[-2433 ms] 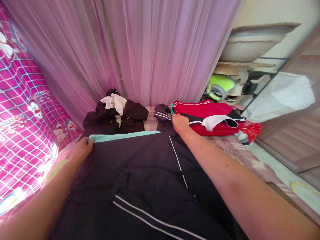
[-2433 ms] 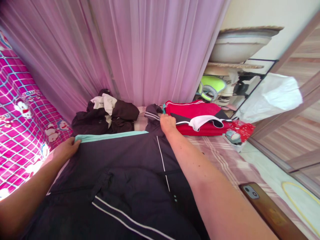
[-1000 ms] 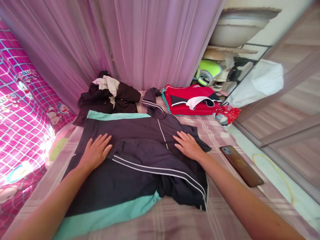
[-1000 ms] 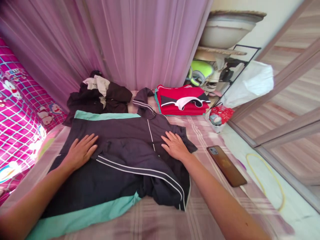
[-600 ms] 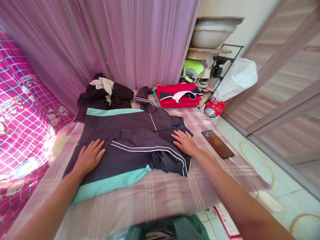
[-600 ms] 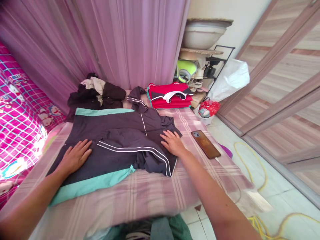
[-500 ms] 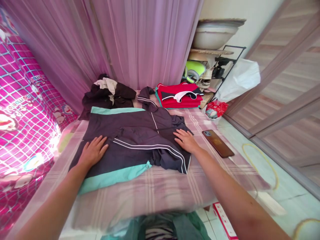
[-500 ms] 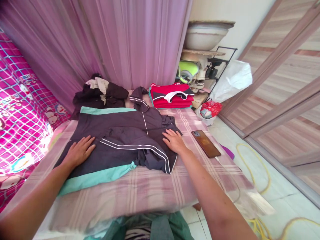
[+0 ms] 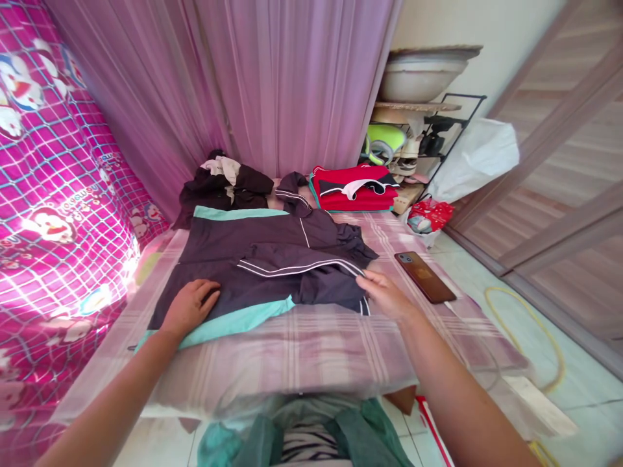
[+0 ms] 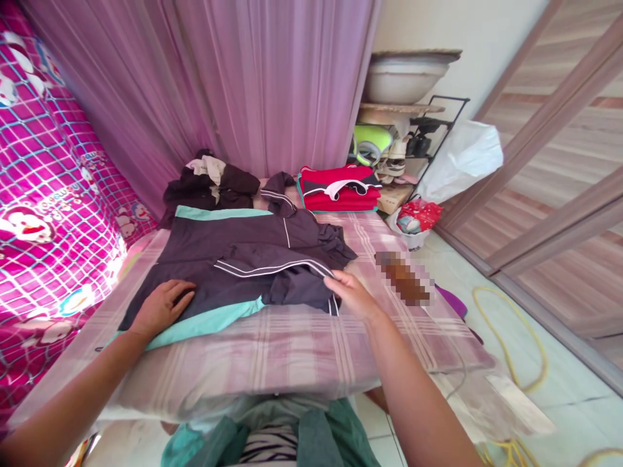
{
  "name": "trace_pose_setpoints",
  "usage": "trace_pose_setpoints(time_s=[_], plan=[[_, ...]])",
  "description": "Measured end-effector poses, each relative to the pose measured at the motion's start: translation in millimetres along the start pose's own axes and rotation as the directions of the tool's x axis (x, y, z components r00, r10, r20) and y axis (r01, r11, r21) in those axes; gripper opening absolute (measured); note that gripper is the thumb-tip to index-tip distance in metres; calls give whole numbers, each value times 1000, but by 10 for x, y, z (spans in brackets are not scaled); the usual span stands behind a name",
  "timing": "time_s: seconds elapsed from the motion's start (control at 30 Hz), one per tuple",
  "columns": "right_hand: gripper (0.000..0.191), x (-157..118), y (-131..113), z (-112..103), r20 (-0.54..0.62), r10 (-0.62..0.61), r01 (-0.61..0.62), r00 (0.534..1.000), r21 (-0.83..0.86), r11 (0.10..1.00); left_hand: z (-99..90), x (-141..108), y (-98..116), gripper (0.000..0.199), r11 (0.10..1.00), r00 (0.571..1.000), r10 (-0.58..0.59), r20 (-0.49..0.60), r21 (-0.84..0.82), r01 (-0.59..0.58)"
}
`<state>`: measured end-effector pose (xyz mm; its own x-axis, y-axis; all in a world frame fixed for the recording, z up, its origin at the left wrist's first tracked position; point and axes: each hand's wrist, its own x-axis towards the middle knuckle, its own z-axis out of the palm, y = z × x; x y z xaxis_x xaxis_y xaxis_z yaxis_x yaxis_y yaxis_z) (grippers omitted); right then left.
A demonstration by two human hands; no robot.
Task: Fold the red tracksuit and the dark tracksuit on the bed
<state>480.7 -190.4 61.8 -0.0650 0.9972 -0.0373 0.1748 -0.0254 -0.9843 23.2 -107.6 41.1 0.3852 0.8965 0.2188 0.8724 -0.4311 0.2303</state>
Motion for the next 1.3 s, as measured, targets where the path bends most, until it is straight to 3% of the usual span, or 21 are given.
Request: trace_pose_setpoints(time_s=[0.1,0.2,0.33,0.47,0.53,0.6,0.7,0.77,0.83,0.93,1.0,1.07,1.2,1.3], plan=[[52,119,61,2,-96,77,-58,992,188,981,27,13,4,46,1000,1000,14,-13,7,-14],[53,144,204,13,-132,105,-78,986,200,977,26,-21,-3,45,1000,1000,13,-3,-18,-13],[52,72,314,-90,-37,65,-64,997,38,997,-23,-205,-35,43,995,1000,-5,-11,-98,4],[69,105,83,-164,-60,-106,87,993,-267,960,-159,-400,-101,41,991,995,84,53,-111,-78],[70,193,-121,-100,-56,-248,192,967,-481,856,-260,-439,-136,41,982,975,159,156,-126,-140],[70,302,-310,21,38,-301,243,953,-690,682,-367,-447,-158,38,972,939,219,266,-139,-187],[54,445,-466,203,129,-181,198,975,-877,437,-503,-451,-156,41,967,894,256,368,-114,-229],[32,509,-474,254,111,-119,148,987,-916,372,-563,-466,-144,45,967,885,254,391,-84,-241],[27,556,-430,224,55,-126,103,991,-901,421,-595,-492,-140,38,968,885,246,396,-65,-241],[31,613,-339,71,-55,-153,56,987,-768,638,-588,-549,-173,32,971,884,235,405,-63,-230],[35,637,-306,-49,-119,-175,63,977,-626,777,-543,-608,-218,40,975,881,218,419,-48,-219],[38,647,-324,-143,-162,-195,90,967,-501,861,-477,-675,-267,52,978,880,195,433,-15,-210],[36,678,-560,-218,-116,-229,152,967,-457,876,-462,-660,-346,55,984,883,99,459,87,-155],[37,867,-885,-231,-38,-329,274,943,-470,839,-708,-314,-352,45,973,898,-51,437,226,-55]])
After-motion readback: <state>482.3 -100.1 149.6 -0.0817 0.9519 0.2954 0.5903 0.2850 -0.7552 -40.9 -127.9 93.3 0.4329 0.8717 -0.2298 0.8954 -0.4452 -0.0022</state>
